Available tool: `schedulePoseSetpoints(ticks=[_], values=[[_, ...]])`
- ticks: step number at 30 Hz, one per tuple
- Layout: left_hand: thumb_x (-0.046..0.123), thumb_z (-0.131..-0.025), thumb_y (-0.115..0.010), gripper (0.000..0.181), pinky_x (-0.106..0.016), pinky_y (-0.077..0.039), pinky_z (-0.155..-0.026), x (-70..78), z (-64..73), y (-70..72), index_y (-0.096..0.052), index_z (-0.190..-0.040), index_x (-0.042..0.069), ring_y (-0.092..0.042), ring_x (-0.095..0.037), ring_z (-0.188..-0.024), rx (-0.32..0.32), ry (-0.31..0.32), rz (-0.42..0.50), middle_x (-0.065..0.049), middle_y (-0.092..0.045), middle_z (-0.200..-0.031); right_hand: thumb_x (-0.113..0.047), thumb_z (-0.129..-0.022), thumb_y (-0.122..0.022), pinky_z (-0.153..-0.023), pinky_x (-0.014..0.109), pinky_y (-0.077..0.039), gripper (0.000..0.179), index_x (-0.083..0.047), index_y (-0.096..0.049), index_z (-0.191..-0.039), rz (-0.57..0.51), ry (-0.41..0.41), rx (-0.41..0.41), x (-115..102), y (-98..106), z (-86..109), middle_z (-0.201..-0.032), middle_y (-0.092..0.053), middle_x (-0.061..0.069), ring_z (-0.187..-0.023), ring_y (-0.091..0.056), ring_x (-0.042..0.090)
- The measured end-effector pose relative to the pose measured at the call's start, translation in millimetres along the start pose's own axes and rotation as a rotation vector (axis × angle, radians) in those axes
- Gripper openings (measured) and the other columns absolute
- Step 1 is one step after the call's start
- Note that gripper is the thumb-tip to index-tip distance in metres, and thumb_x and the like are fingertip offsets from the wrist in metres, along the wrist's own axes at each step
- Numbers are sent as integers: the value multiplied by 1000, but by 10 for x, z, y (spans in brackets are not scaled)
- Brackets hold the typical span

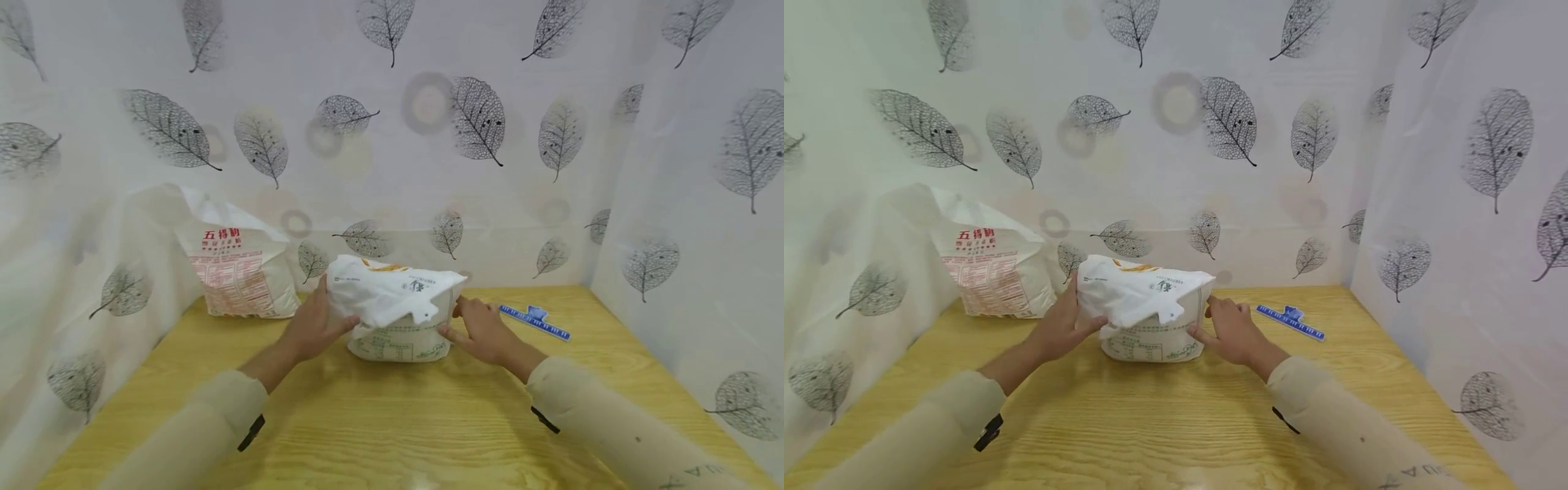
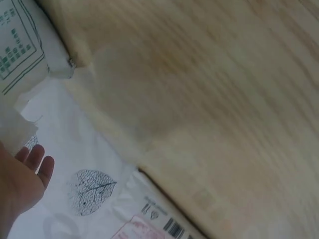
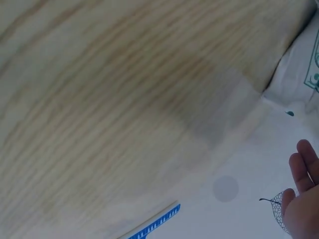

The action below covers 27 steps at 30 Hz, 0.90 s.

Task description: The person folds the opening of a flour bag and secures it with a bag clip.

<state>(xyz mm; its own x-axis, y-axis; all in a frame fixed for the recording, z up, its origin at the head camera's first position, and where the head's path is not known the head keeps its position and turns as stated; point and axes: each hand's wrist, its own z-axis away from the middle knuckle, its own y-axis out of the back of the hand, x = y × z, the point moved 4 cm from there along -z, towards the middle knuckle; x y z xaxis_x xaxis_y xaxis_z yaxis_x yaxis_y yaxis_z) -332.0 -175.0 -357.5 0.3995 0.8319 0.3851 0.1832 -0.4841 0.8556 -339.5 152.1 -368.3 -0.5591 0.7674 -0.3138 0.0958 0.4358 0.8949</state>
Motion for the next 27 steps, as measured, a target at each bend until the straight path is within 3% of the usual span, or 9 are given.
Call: schedulePoseSetpoints(ticks=[7,12,16,20,25,27], values=[[62,-98,-46,97,-61,-28,-113,-59,12,-320,-16,-152,-13,-37,-48,-136,-29,-4,-48,-35,-38,-147,-65,-96,-48,-96,50,-29,70,-9,-47,-139,50,-53,-33,27,-222,25,-119,-64,7,-114,-54,26],[54,-99,-49,80,-60,-33,-106,-61,12,-458,-32,-144,-10,-47,-44,-121,-7,-21,-2,-30,-51,-129,-68,-95,-47,-97,48,-28,69,-11,-49,-135,62,-70,-51,39,-283,8,-121,-63,7,-117,-54,28],[49,-99,-51,70,-61,-37,-100,-36,30,-553,-40,-138,-8,-51,-43,-118,-20,-18,28,-27,-56,-126,-67,-95,-48,-98,49,-27,69,-13,-48,-138,-11,-89,-83,57,-320,-8,-125,-63,7,-121,-53,29],[42,-99,-48,65,-59,-34,-102,-22,91,-621,-40,-138,-9,-45,-43,-123,-55,5,-65,-26,-52,-131,-65,-94,-51,-100,53,-26,64,-21,-49,-140,-92,-76,-103,69,-363,-20,-133,-63,3,-129,-51,29],[34,-95,-48,55,-56,-33,-97,-4,123,-639,-45,-127,-10,-44,-42,-116,44,-27,-187,-23,-52,-118,-72,-88,-54,-98,51,-27,65,-28,-54,-136,-79,-59,-108,79,-383,-52,-133,-62,-3,-127,-52,25],[39,-96,-49,55,-54,-35,-94,9,110,-651,-47,-123,-9,-46,-40,-112,93,-48,-206,-21,-53,-112,-73,-86,-56,-95,50,-28,67,-27,-55,-134,-66,-61,-111,91,-366,-61,-133,-62,-3,-127,-52,25]])
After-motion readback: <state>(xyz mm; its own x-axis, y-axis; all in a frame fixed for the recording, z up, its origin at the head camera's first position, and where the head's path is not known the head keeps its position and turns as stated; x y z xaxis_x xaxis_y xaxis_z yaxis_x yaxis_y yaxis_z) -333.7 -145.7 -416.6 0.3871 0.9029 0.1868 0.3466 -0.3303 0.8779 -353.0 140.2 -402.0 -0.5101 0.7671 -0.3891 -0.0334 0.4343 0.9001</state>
